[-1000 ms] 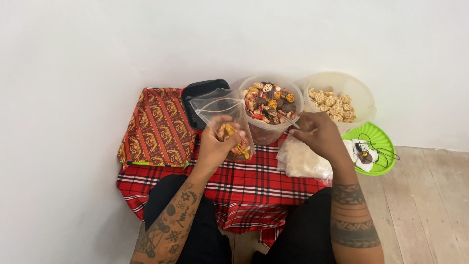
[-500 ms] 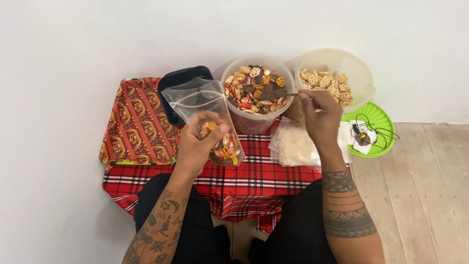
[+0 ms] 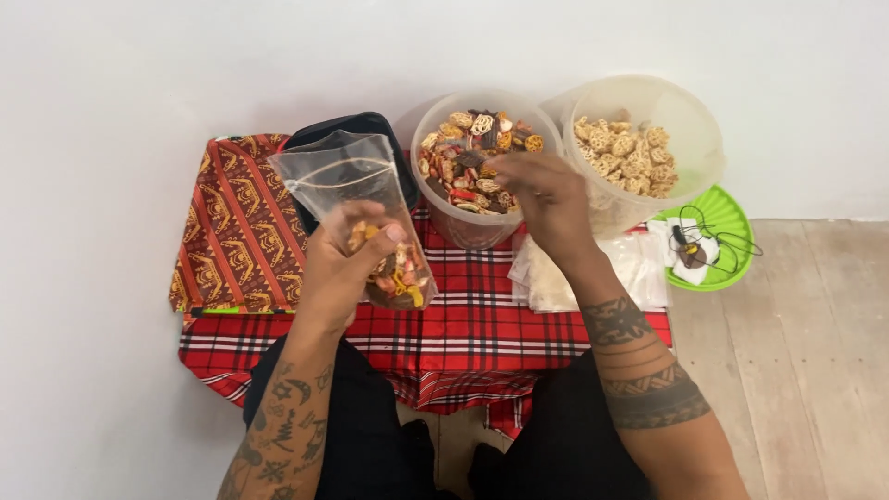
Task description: Filling small plastic bags with snack mix from larger containers and weighing them on a scale.
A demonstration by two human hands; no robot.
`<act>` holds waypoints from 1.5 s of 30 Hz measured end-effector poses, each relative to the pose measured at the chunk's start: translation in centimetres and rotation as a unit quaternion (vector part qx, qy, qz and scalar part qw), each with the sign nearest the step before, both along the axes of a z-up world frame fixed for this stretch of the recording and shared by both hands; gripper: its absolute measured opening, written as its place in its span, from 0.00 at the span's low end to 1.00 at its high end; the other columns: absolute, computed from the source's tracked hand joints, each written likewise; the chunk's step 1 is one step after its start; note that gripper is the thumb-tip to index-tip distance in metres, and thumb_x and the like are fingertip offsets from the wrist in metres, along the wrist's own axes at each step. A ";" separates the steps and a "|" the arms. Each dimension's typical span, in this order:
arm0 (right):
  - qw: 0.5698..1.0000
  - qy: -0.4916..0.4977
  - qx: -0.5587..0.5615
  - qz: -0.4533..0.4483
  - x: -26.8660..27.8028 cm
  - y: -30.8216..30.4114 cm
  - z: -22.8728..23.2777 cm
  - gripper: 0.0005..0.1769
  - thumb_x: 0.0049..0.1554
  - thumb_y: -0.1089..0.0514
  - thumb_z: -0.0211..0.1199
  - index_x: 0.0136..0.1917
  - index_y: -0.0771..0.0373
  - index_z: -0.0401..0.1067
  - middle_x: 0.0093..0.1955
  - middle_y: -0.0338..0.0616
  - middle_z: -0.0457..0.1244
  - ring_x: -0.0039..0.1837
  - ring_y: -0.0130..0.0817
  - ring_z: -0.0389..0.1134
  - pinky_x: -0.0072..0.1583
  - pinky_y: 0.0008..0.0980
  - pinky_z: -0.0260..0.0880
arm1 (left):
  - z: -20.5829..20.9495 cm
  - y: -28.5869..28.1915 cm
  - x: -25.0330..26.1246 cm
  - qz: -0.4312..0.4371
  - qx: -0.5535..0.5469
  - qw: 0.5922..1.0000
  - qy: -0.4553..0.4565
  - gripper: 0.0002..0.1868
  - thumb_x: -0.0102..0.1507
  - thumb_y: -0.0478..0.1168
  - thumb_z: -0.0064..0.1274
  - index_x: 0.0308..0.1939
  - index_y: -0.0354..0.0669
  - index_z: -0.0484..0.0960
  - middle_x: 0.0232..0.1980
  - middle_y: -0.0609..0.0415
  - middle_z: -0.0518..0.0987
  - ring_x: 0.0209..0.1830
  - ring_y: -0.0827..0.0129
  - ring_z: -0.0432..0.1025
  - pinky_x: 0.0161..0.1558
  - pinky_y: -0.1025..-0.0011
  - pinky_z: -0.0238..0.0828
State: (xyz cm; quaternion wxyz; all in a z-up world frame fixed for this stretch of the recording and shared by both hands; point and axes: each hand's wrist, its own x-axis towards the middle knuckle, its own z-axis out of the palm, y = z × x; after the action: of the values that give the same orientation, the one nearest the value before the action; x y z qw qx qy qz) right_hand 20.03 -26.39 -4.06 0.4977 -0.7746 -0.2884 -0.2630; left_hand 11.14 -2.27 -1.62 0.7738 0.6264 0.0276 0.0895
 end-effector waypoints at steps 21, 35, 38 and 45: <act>0.982 -0.050 -0.059 -0.174 0.2 -4.7 -2.5 0.05 0.67 0.59 0.66 0.50 0.60 0.81 0.44 0.46 0.71 0.47 0.48 0.72 0.52 0.37 0.70 | 1.1 -0.5 -1.8 -0.328 0.365 0.867 0.086 0.32 0.50 0.50 0.67 0.55 0.41 0.80 0.43 0.36 0.84 0.43 0.37 0.78 0.47 0.48 0.74; 0.949 0.215 0.014 -0.232 -1.3 -2.4 -0.5 0.08 0.62 0.58 0.64 0.53 0.55 0.81 0.35 0.42 0.69 0.39 0.25 0.68 0.45 0.26 0.67 | -0.6 -0.6 -0.3 -0.249 0.526 0.802 0.133 0.32 0.52 0.54 0.62 0.59 0.50 0.76 0.49 0.40 0.82 0.51 0.38 0.76 0.50 0.43 0.72; 0.939 0.239 0.092 -0.229 -1.4 -2.2 -0.2 0.08 0.60 0.60 0.63 0.52 0.60 0.80 0.35 0.41 0.70 0.39 0.21 0.68 0.45 0.22 0.67 | -0.5 -0.9 -0.2 -0.251 0.524 0.803 0.137 0.32 0.52 0.54 0.62 0.59 0.51 0.76 0.49 0.40 0.82 0.52 0.38 0.76 0.50 0.44 0.72; 0.919 0.250 0.205 -0.227 -1.3 -2.8 0.0 0.08 0.61 0.60 0.61 0.52 0.61 0.77 0.36 0.38 0.69 0.34 0.12 0.56 0.39 0.15 0.52 | 1.0 -1.5 -1.0 -0.227 0.374 0.881 0.178 0.34 0.47 0.55 0.65 0.55 0.45 0.80 0.49 0.34 0.83 0.54 0.34 0.75 0.52 0.45 0.71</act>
State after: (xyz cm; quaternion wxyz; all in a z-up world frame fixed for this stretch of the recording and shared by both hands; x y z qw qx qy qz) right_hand 18.77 -29.18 -4.07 0.6286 -0.7406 0.0889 -0.2203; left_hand 10.12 -3.72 -0.64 0.4633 0.8637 -0.0139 -0.1979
